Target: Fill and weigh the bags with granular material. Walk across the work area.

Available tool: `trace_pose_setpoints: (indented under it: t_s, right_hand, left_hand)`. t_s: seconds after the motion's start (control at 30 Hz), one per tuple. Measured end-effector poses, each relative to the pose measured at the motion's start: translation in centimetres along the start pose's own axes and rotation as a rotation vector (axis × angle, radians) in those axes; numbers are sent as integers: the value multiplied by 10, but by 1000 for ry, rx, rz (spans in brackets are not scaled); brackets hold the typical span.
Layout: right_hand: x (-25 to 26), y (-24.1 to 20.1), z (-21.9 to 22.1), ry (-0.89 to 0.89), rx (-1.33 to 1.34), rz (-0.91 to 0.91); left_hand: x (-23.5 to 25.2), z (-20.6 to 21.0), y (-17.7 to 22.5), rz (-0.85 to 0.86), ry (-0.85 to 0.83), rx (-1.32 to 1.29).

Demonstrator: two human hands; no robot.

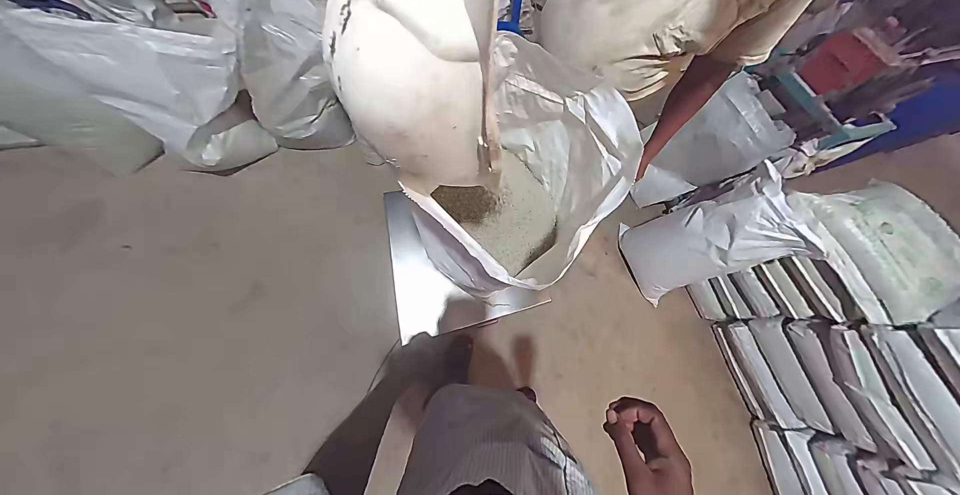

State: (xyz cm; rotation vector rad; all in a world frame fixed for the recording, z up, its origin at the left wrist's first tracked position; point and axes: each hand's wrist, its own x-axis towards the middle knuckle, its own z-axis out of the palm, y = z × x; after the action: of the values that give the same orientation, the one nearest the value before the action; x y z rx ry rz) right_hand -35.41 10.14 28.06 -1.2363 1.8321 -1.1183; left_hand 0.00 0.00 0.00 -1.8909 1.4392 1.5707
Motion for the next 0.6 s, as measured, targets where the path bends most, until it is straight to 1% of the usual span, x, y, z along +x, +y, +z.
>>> trace_pose_setpoints:
  t_s: [0.13,0.37,0.6]
  right_hand:
    - [1,1,1,-8,-19,-21]
    - [-1,1,3,-5,-6,-1]
    - [-3,-1,0,-34,-35,-6]
  left_hand:
    - [4,6,-18,-7,22,-87]
    - [6,8,-21,12,47,-166]
    - [3,4,-14,27,21,-104]
